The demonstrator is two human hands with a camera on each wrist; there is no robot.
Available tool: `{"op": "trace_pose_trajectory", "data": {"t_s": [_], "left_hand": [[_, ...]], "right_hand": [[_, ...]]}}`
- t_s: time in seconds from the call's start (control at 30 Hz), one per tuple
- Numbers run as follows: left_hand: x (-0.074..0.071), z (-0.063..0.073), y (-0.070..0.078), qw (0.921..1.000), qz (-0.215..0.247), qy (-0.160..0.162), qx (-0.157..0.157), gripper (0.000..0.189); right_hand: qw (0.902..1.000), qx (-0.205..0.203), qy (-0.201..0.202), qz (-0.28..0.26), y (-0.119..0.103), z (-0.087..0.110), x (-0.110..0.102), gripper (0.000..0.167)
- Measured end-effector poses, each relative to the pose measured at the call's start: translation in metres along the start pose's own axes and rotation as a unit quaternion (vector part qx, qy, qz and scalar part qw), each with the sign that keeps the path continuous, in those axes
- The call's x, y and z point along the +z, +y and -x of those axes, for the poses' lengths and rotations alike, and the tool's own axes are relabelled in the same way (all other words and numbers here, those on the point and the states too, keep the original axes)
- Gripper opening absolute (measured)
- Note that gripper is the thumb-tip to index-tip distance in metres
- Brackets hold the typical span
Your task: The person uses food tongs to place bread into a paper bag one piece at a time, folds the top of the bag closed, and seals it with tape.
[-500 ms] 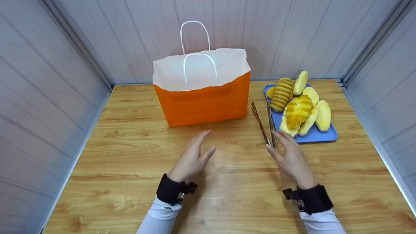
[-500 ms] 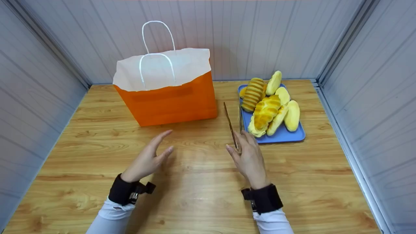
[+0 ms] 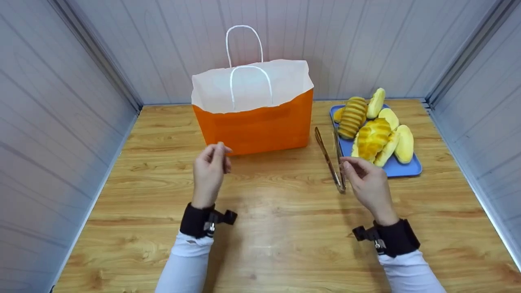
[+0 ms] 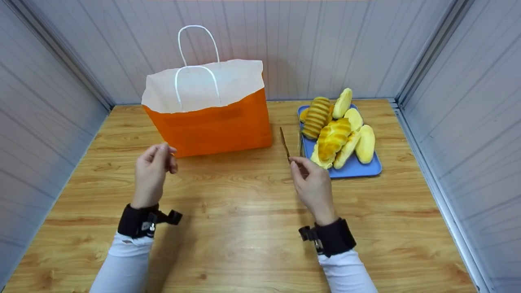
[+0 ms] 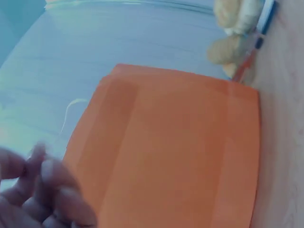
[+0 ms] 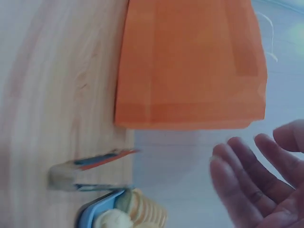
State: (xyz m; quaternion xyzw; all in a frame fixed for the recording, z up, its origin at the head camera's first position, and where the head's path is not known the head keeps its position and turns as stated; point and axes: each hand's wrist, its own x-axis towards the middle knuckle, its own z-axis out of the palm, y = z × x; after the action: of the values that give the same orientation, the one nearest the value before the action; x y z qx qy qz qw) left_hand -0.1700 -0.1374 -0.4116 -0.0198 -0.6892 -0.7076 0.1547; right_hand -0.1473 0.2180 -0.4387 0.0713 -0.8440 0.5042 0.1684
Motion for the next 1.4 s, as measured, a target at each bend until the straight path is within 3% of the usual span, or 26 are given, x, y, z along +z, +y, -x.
{"op": "trace_pose_trajectory", "data": {"t_s": [0.13,0.27,0.37,0.6,0.83,1.0,1.13,1.23,1.4], "left_hand": [[-0.009,-0.022,0.008,0.9967,0.03,0.075,0.008,0.034],[-0.019,-0.048,0.021,0.9886,0.014,0.147,0.031,0.025],[-0.027,-0.07,0.031,0.9862,-0.019,0.165,0.005,0.02],[-0.037,-0.117,0.045,0.985,-0.085,0.09,-0.12,0.06],[-0.029,-0.142,0.053,0.9732,-0.098,0.008,-0.208,0.08],[-0.024,-0.15,0.047,0.9693,-0.088,-0.031,-0.227,0.08],[-0.02,-0.152,0.041,0.9699,-0.075,-0.038,-0.229,0.074],[-0.017,-0.151,0.037,0.969,-0.069,-0.036,-0.234,0.068],[-0.015,-0.15,0.031,0.9658,-0.072,-0.021,-0.248,0.055]], "right_hand": [[0.9972,0.022,-0.018,-0.07,-0.01,-0.02,0.001,0.025],[0.9918,0.035,-0.032,-0.118,-0.03,-0.043,0.002,0.024],[0.991,0.04,-0.031,-0.124,-0.042,-0.063,0.005,0.024],[0.9948,0.069,-0.022,-0.071,-0.049,-0.123,0.015,0.035],[0.9937,0.099,-0.046,-0.023,-0.071,-0.171,0.029,0.057],[0.982,0.158,-0.094,-0.043,-0.078,-0.189,0.042,0.075],[0.975,0.181,-0.12,-0.047,-0.075,-0.195,0.051,0.075],[0.9741,0.182,-0.124,-0.049,-0.071,-0.195,0.057,0.067],[0.9757,0.179,-0.113,-0.057,-0.065,-0.193,0.065,0.037]]}}
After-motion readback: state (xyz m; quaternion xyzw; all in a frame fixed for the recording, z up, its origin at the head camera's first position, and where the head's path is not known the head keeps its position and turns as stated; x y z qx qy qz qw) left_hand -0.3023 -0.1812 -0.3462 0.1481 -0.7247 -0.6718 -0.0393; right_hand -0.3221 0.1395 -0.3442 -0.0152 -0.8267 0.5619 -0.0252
